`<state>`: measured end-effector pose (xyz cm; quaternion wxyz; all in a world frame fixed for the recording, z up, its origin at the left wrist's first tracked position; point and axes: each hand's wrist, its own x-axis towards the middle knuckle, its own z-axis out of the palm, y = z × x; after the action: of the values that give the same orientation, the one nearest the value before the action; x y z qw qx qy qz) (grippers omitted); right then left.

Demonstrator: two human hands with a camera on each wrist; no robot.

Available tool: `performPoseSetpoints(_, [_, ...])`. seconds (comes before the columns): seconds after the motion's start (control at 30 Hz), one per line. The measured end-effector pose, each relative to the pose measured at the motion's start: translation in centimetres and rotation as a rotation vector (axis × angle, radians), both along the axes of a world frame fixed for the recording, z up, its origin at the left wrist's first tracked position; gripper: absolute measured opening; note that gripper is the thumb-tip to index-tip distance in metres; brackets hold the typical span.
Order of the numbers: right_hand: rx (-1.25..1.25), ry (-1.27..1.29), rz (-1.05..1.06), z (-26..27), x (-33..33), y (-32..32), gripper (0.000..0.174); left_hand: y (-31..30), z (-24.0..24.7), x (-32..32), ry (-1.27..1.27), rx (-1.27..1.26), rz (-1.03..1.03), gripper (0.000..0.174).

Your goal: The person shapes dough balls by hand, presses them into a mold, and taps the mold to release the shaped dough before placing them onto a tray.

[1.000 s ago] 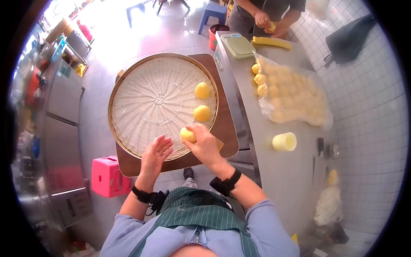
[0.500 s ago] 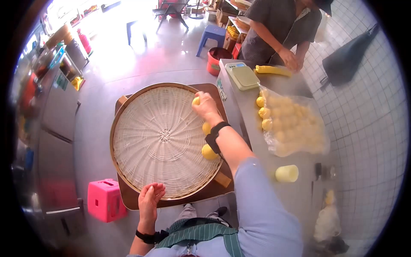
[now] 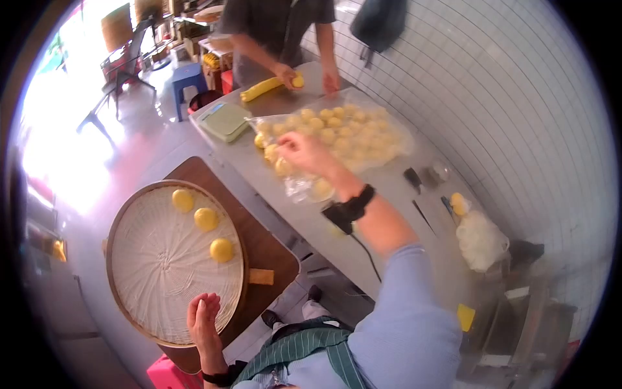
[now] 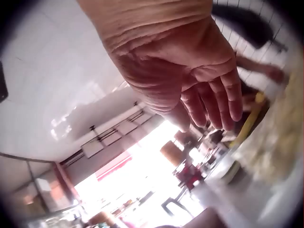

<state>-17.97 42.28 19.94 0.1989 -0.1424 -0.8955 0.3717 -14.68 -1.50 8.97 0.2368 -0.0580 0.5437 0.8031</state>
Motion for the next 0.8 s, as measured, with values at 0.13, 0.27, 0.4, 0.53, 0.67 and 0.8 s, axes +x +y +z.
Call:
performPoseSetpoints(0.13, [0.198,-0.395,-0.383,-3.9,11.9,12.7,0.025,6.5,1.3,0.8,0.095,-0.060,-0.200,0.022])
performPoseSetpoints(0.27, [0.077,-0.590,-0.342,-14.5,17.9,16.5,0.039,15.0,1.0,1.9,0.196,-0.125,-0.476,0.020])
performPoseSetpoints(0.4, [0.261,-0.257,-0.505,-17.9,15.9,17.3,0.045,23.6,-0.7,3.5,0.294,-0.208,-0.675,0.018])
performPoseSetpoints(0.53, [0.143,-0.246,-0.339,-20.3,12.5,19.3,0.038,29.0,-3.0,4.5,0.470,-0.392,-0.749,0.025])
performPoseSetpoints(0.67, [0.259,-0.019,-0.360,-20.1,13.1,17.6,0.050,33.3,-4.1,5.9,0.526,-0.332,-0.586,0.043])
performPoseSetpoints(0.8, [0.276,0.024,-0.210,-21.4,11.1,17.8,0.037,36.0,-3.7,6.3,0.556,-0.434,-0.594,0.044])
